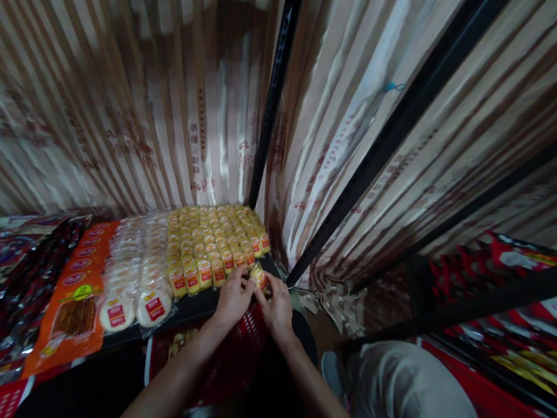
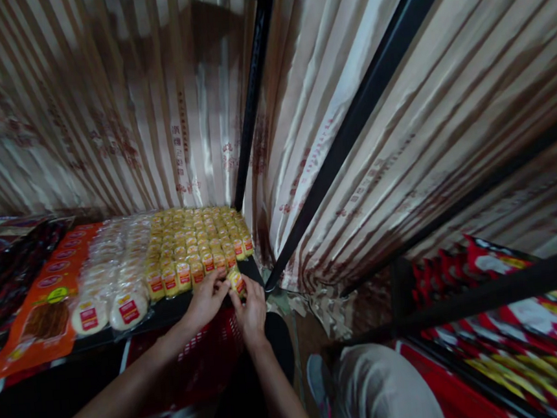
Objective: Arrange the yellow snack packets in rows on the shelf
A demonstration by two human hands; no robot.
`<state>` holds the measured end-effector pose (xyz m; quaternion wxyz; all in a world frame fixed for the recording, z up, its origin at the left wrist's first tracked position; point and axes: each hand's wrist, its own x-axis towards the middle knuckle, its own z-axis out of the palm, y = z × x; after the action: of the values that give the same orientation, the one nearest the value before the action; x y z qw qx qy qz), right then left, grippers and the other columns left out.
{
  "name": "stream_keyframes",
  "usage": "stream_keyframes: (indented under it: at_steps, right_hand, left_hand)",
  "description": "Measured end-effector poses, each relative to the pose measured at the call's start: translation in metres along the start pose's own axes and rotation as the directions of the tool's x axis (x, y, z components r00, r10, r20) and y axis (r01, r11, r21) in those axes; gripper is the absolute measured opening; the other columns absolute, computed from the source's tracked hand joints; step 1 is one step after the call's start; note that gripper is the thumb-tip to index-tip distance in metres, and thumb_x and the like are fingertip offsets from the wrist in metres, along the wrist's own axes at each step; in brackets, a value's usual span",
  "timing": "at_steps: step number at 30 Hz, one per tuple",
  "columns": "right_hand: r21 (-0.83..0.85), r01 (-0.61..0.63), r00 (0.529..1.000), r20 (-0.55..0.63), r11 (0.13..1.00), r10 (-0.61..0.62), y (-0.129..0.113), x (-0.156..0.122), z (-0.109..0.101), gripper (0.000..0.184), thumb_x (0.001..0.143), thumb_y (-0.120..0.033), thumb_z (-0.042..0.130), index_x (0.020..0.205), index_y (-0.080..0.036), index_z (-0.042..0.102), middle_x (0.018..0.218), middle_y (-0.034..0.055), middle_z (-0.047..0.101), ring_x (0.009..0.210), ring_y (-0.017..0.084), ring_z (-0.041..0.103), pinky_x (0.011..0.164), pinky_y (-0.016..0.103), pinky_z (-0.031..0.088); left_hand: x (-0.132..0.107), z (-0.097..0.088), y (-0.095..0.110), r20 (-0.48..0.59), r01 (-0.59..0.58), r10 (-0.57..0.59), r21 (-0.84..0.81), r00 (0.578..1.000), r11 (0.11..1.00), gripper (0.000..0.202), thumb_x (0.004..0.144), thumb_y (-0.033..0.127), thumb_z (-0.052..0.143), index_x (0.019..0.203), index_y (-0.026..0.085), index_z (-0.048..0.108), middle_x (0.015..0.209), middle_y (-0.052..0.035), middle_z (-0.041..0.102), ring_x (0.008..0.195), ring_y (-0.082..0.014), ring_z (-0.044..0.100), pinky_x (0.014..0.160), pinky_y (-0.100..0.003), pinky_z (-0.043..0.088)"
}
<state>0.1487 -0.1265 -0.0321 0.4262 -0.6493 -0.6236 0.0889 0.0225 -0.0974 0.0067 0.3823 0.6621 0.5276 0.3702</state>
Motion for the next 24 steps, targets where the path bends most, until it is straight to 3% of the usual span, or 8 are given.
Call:
stream_keyframes:
  at_steps: [3, 6, 11, 18, 24]
  right_hand:
    - [0.029, -0.115, 0.993, 0.002, 0.993, 0.115, 0.005, 0.016, 0.004, 0.044, 0.084, -0.041, 0.048, 0.120, -0.016, 0.050, 0.110, 0.0141, 0.055, 0.097, 0.024, 0.053, 0.074, 0.033, 0.048]
    - [-0.006, -0.137, 0.990, -0.041, 0.991, 0.137, 0.012, 0.032, 0.011, 0.045, 0.084, -0.040, 0.047, 0.121, -0.016, 0.048, 0.110, 0.0134, 0.055, 0.096, 0.024, 0.054, 0.078, 0.035, 0.047]
    - [-0.046, -0.094, 0.991, -0.104, 0.994, 0.089, 0.024, 0.051, 0.028, 0.044, 0.085, -0.033, 0.046, 0.123, -0.012, 0.044, 0.112, 0.0153, 0.055, 0.102, 0.024, 0.052, 0.088, 0.038, 0.041]
    - [-0.095, -0.116, 0.983, -0.156, 0.989, 0.100, 0.031, 0.071, 0.040, 0.041, 0.086, -0.035, 0.044, 0.120, -0.014, 0.046, 0.108, 0.0163, 0.053, 0.097, 0.027, 0.054, 0.081, 0.040, 0.043]
    - [0.030, -0.096, 0.989, -0.106, 0.995, 0.099, 0.037, 0.072, 0.046, 0.046, 0.086, -0.037, 0.044, 0.125, -0.013, 0.043, 0.112, 0.0175, 0.050, 0.086, 0.022, 0.057, 0.075, 0.035, 0.048]
  left_hand:
    - [0.000, 0.009, -0.006, -0.029, -0.056, 0.061, 0.126, 0.998, 0.990, 0.034, 0.083, 0.020, 0.040, 0.114, 0.016, 0.053, 0.115, -0.0102, 0.059, 0.097, -0.0171, 0.058, 0.094, -0.035, 0.043]
    - [-0.004, 0.012, -0.011, 0.006, -0.060, 0.061, 0.229, 0.998, 0.972, 0.037, 0.080, 0.013, 0.038, 0.114, 0.014, 0.053, 0.118, -0.0108, 0.057, 0.109, -0.0187, 0.053, 0.099, -0.034, 0.039]
    - [-0.007, 0.013, -0.013, 0.080, -0.044, 0.023, 0.277, 0.997, 0.960, 0.041, 0.079, 0.010, 0.036, 0.116, 0.008, 0.052, 0.122, -0.0137, 0.054, 0.113, -0.0192, 0.051, 0.101, -0.031, 0.037]
    - [-0.001, 0.014, -0.012, 0.090, -0.004, -0.026, 0.326, 0.996, 0.946, 0.043, 0.079, 0.011, 0.037, 0.119, 0.013, 0.051, 0.127, -0.0112, 0.050, 0.116, -0.0173, 0.049, 0.101, -0.028, 0.037]
    - [0.000, 0.018, -0.015, 0.113, 0.002, -0.042, 0.334, 0.993, 0.942, 0.044, 0.079, 0.011, 0.036, 0.120, 0.011, 0.051, 0.126, -0.0120, 0.051, 0.116, -0.0169, 0.049, 0.100, -0.026, 0.037]
